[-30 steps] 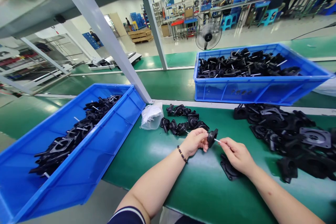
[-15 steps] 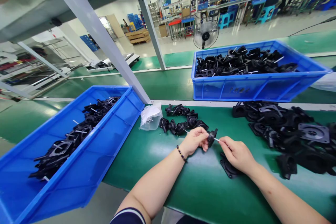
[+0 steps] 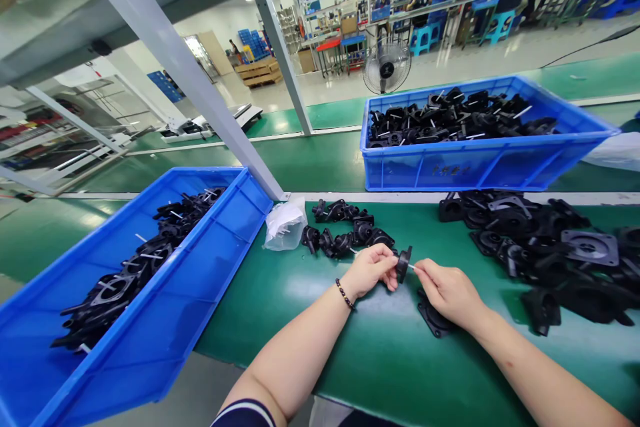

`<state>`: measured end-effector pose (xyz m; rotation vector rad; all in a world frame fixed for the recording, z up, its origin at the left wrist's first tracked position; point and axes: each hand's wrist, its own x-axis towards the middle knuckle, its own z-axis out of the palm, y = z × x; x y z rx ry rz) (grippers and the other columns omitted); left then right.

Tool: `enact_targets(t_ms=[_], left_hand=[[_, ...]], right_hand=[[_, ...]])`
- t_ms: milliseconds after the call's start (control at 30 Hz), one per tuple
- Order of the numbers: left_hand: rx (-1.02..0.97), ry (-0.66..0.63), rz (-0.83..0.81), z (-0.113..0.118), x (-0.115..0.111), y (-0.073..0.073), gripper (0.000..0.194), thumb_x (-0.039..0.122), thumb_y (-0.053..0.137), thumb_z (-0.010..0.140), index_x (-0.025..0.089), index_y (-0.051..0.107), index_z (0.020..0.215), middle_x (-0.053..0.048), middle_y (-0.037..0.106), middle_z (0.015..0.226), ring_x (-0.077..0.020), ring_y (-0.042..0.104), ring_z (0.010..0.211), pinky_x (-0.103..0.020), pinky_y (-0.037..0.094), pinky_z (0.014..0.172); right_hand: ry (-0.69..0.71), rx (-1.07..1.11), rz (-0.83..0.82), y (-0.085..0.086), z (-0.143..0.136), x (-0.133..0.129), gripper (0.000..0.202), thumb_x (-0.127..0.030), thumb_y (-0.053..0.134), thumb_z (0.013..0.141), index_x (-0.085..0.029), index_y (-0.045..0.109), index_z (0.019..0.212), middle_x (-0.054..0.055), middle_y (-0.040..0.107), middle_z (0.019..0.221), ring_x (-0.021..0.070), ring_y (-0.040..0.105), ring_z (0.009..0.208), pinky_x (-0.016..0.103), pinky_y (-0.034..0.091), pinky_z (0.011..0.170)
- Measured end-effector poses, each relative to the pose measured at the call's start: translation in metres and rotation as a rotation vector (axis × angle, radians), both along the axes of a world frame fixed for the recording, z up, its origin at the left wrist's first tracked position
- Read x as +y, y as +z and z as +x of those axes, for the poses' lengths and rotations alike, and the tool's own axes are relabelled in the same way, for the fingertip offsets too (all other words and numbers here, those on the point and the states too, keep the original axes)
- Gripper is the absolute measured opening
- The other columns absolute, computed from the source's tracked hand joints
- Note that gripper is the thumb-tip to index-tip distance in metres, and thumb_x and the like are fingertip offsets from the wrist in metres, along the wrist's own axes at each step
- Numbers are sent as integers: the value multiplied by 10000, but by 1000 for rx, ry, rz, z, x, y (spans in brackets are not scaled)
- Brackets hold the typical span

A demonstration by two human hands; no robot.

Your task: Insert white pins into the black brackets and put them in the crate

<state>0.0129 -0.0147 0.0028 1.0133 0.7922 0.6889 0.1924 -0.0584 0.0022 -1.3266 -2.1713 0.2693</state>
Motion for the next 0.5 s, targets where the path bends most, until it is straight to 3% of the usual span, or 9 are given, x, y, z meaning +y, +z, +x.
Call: enact_targets(t_ms=[233,367,500], left_hand=[[55,-2,66,0,0,1,411,515,622,651,166,425,744,41,535,486,-105,529,400,-210,430,413],[182,115,264,-1,-4,7,326,454,577,690,176,407,670,67,434,492,-52,403,403,-178,323,422],[332,257,634,-6,-10,14,173,308,545,686,186,429,648,63,363,525,-70,354,478,-207,312,494]], right_hand=[[16,23,-20,-1,0,1,318,-323,298,925,-199,560,795,8,595,557,145,556,469,244,364,487],[53,108,-33,1,1,2,285,-363,359,904,-205,588,841,4,596,581,136,552,490,238,388,505],[-215,297,-6,2,6,3,277,-398,422,864,-184,559,974,-43,468,502,121,456,414,240,379,467]])
